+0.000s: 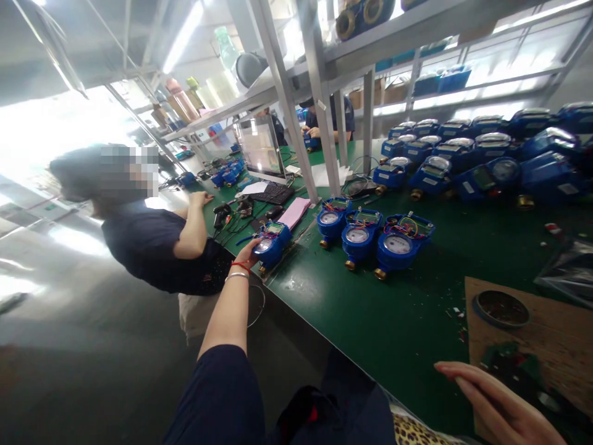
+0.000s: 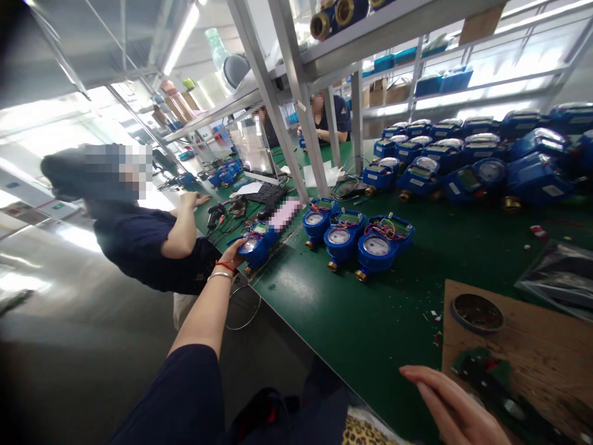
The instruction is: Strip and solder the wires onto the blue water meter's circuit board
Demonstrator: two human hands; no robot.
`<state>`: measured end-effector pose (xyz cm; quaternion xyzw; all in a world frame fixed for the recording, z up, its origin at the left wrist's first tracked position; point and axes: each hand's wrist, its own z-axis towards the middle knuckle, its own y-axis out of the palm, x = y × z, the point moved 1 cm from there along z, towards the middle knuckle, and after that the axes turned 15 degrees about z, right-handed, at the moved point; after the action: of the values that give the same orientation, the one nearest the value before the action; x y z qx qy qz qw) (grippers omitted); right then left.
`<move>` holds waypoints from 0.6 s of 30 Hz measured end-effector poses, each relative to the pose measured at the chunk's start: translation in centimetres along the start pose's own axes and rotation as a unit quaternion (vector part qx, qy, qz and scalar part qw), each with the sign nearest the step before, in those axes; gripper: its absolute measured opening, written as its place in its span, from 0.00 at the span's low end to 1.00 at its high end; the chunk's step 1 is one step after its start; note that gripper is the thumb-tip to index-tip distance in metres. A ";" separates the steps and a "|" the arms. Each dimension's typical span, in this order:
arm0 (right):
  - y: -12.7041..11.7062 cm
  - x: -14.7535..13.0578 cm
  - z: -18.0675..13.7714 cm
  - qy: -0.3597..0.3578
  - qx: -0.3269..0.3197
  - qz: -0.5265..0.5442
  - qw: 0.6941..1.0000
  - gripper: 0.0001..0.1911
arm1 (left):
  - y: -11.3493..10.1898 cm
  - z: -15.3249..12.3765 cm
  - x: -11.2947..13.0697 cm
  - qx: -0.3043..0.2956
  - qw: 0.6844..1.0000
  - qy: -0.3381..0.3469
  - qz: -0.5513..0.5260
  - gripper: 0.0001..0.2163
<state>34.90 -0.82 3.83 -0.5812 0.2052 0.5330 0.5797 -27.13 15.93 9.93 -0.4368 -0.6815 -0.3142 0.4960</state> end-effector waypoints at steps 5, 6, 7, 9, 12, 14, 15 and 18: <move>-0.1 -0.6 0.2 -0.008 0.004 0.007 1.000 0.17 | 0.8 -1.7 0.9 0.055 0.996 0.008 0.063 0.18; -0.2 -0.7 0.3 -0.008 0.006 0.010 1.000 0.16 | 0.9 -2.5 1.0 0.082 0.993 0.017 0.082 0.19; -0.2 -0.8 0.3 -0.008 0.009 0.013 1.000 0.16 | 1.0 -3.4 1.1 0.117 0.987 0.031 0.103 0.20; -0.4 -0.9 0.5 -0.004 0.012 0.022 1.000 0.16 | 1.9 -5.9 1.0 0.206 0.964 0.081 0.147 0.22; -0.5 -1.2 0.9 0.011 0.016 0.042 0.999 0.16 | 5.6 -9.7 0.0 0.328 0.895 0.212 0.213 0.27; -0.4 -1.5 1.1 0.024 0.014 0.052 0.998 0.16 | 10.0 -10.9 -0.8 0.263 0.813 0.375 0.360 0.20; -0.4 -1.7 1.3 0.027 0.010 0.052 0.998 0.17 | 12.5 -10.7 -1.3 0.191 0.760 0.443 0.435 0.19; -0.6 -2.5 1.7 0.011 -0.006 0.032 0.999 0.16 | 19.0 -6.8 -2.2 0.099 0.732 0.444 0.507 0.30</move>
<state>33.89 -0.07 6.71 -0.5838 0.2270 0.5460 0.5564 -6.92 17.43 9.90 -0.4765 -0.0881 -0.1047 0.8684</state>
